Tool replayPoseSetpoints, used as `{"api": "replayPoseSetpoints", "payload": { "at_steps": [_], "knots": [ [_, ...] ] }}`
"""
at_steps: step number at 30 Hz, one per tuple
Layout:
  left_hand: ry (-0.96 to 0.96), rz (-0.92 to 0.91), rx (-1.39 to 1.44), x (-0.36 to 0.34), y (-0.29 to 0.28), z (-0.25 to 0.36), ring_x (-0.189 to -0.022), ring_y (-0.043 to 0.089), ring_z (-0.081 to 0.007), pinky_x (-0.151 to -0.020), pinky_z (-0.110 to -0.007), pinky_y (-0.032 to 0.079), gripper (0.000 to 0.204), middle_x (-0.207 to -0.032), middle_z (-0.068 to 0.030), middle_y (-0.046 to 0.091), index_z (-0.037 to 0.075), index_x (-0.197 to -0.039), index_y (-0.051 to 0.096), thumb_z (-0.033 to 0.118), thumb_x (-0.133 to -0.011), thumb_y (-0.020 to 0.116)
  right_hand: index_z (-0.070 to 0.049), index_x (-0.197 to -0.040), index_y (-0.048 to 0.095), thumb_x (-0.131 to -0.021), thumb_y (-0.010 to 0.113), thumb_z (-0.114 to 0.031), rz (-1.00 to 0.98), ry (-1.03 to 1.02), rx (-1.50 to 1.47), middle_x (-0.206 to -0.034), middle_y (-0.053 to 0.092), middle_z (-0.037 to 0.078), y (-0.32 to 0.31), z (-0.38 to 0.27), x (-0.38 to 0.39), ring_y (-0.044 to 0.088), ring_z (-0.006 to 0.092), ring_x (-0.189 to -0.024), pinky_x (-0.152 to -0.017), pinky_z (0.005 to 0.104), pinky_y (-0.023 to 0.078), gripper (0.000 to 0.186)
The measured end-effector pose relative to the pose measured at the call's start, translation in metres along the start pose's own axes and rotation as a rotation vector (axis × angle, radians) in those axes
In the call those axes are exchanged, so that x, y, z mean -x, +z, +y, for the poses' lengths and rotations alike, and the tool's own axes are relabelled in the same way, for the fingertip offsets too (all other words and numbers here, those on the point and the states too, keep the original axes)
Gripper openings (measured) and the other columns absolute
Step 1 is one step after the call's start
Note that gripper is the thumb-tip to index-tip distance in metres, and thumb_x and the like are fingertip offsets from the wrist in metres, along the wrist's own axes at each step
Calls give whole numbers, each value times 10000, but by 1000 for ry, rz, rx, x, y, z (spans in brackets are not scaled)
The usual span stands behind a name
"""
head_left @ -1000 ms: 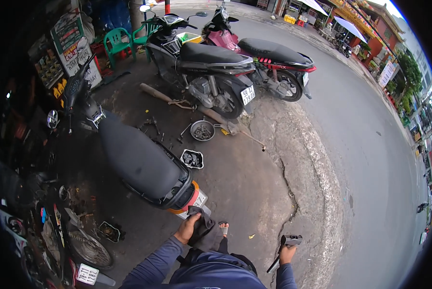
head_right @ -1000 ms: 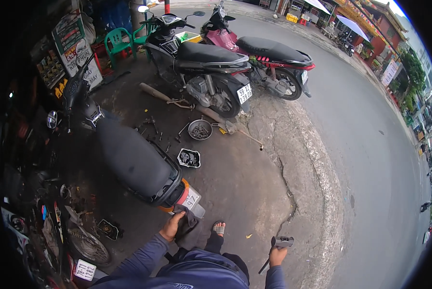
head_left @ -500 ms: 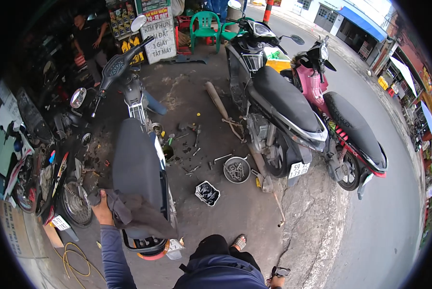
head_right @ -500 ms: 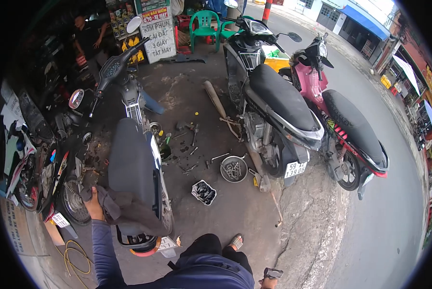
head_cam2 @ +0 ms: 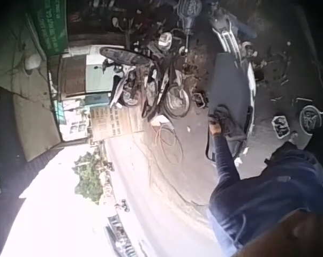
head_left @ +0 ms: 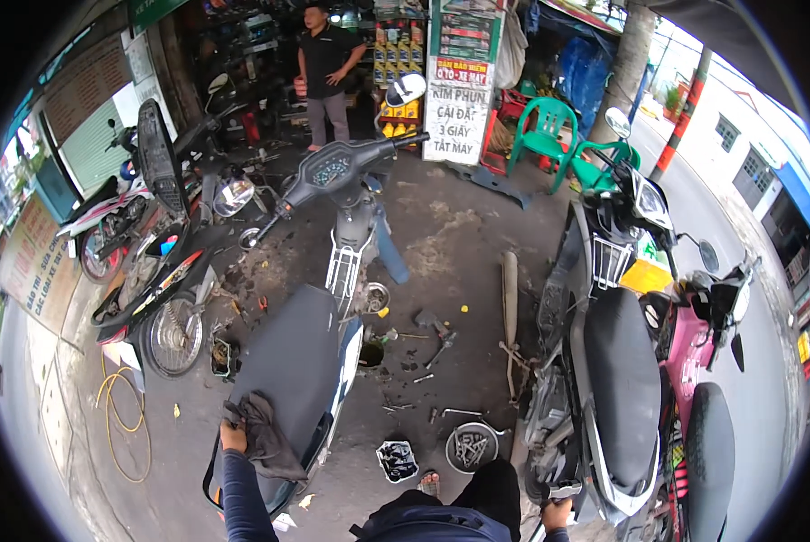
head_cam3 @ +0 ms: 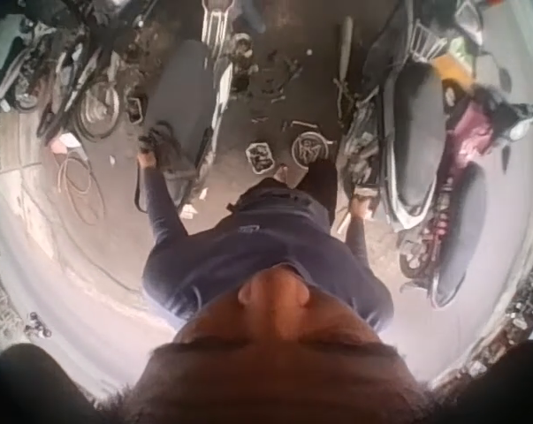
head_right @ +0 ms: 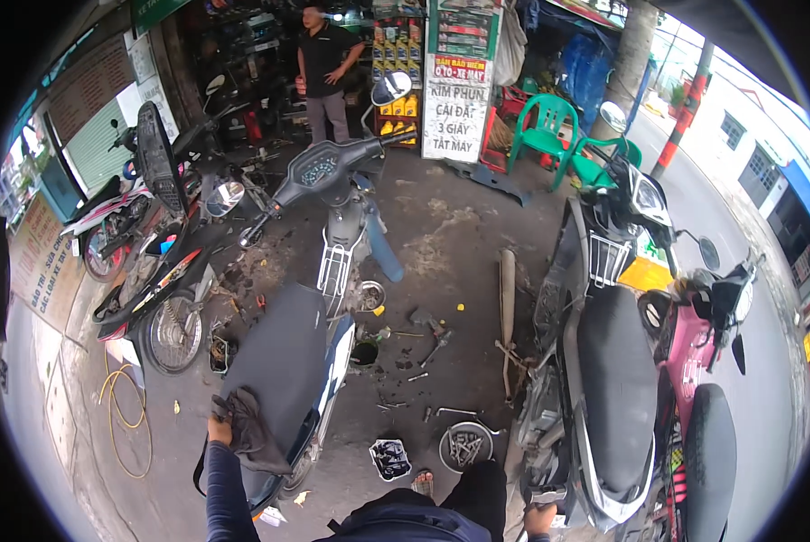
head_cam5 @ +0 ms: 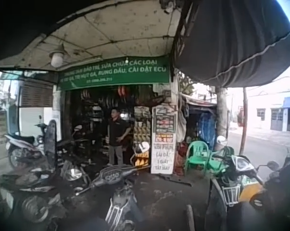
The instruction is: Replacing or repairing the clutch assembly on a motorcycle engine.
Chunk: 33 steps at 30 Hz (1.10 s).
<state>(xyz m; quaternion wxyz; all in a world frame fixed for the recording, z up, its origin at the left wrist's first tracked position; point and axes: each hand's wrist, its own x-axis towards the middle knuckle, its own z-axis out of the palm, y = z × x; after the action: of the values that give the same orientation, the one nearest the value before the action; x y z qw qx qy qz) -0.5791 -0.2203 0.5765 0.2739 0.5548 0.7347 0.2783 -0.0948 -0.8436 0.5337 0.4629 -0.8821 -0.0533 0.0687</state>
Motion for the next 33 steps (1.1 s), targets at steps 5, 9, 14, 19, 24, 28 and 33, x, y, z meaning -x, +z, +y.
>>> {"api": "replayPoseSetpoints", "payload": {
  "at_steps": [5,9,14,19,24,28,33],
  "knots": [
    [259,-144,-752,10,-3,28,-1047,595,-413,-917,-424,490,426,-1140,-272,600,-42,-1070,616,277,-800,696,15,-747,584,-741,781,-170,-278,30,58,-597,574,29,83,-124,-152,557,130,-547,-509,322,430,271],
    [-257,176,-603,6,3,85,-930,659,-364,-819,-471,514,459,-912,-238,676,-3,-924,705,433,-782,724,64,-775,650,-635,807,-210,-389,-112,332,-769,675,229,158,-185,-272,679,346,-767,-701,419,510,345],
    [-703,427,-499,28,27,122,-1353,355,-358,-1032,-553,358,1031,-1466,-202,372,38,-1372,432,574,-583,823,-24,-825,701,-705,749,-378,-960,-224,393,-810,695,172,267,-252,-429,677,352,-817,-697,414,525,376],
    [-806,830,-649,87,40,165,-1410,226,-347,-1084,-552,272,1044,-1526,-186,240,98,-1480,238,516,-686,771,40,-907,679,-708,718,-475,-1241,-554,1021,-947,668,252,377,-316,-524,640,381,-956,-802,443,517,554],
    [2,924,-513,129,159,239,-1051,537,-370,-929,-446,413,313,-1106,-193,577,41,-1069,591,58,-765,665,10,-1005,676,-651,785,-455,-1185,-520,1089,-1040,663,234,434,-314,-574,628,368,-1007,-847,420,512,595],
    [-394,87,-145,179,318,259,-794,657,-345,-674,-411,512,301,-805,-130,683,44,-726,705,340,-727,762,-40,-1064,679,-617,845,-373,-1152,-564,1065,-1092,671,182,459,-321,-578,630,333,-1037,-883,391,506,582],
    [-525,-431,11,219,455,206,-907,672,-334,-788,-420,524,332,-936,-118,706,147,-889,738,433,-719,735,-2,-1019,684,-684,810,-307,-1135,-683,1074,-1055,673,207,515,-316,-590,627,340,-1041,-883,397,500,470]
  ]
}}
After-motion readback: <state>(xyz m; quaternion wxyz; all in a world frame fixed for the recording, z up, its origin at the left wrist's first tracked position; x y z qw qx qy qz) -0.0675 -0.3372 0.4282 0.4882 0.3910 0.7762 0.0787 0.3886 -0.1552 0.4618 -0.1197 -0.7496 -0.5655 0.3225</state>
